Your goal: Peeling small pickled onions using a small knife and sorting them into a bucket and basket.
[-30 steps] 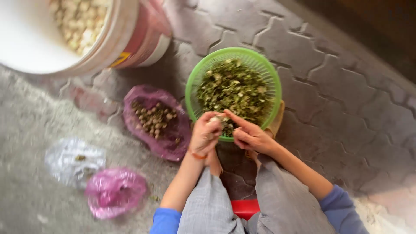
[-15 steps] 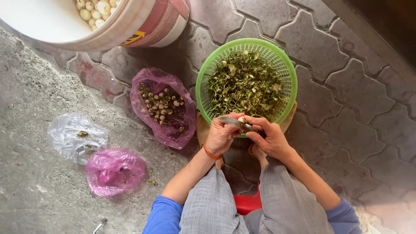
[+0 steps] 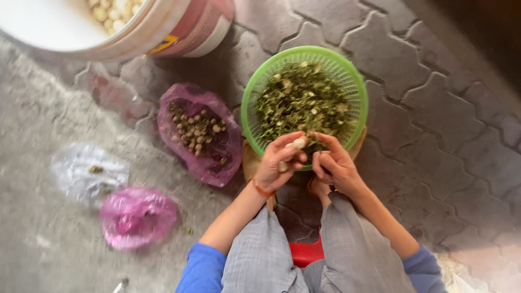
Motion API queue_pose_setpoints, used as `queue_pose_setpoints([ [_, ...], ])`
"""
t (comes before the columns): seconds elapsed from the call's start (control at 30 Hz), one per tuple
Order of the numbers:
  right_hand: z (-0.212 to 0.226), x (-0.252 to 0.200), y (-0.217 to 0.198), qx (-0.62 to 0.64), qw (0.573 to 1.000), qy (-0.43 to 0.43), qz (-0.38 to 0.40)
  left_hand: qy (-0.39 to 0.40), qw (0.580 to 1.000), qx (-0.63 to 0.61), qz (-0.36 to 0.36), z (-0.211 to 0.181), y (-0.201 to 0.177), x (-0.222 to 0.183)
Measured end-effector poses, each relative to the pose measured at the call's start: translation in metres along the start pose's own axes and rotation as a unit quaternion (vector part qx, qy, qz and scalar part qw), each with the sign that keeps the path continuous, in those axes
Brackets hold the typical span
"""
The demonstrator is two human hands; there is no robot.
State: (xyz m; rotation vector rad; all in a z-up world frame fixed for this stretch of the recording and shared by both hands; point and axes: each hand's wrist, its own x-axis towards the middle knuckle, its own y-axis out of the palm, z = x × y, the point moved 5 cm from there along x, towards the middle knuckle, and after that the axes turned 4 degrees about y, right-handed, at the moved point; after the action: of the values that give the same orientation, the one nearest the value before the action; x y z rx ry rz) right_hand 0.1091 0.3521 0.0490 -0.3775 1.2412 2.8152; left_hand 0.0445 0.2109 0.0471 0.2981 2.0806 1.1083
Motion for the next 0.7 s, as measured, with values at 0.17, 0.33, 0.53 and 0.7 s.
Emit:
queue_pose_setpoints([
  [0.17, 0.016, 0.004, 0.008, -0.1, 0.993, 0.027, -0.06, -0.068, 0.967, -0.153, 0.194, -0.017, -0.015, 0.006],
  [0.33, 0.013, 0.003, -0.002, -0.201, 0.974, 0.031, -0.099, -0.07, 0.947, -0.154, 0.274, -0.044, -0.013, 0.011],
  [0.53, 0.024, -0.001, -0.006, -0.359, 0.927, 0.017, -0.109, -0.066, 0.955, -0.148, 0.25, -0.069, -0.015, 0.013],
  [0.7, 0.025, -0.006, -0.008, -0.408, 0.907, 0.022, -0.106, 0.05, 0.99, 0.078, 0.104, -0.105, -0.065, 0.021],
])
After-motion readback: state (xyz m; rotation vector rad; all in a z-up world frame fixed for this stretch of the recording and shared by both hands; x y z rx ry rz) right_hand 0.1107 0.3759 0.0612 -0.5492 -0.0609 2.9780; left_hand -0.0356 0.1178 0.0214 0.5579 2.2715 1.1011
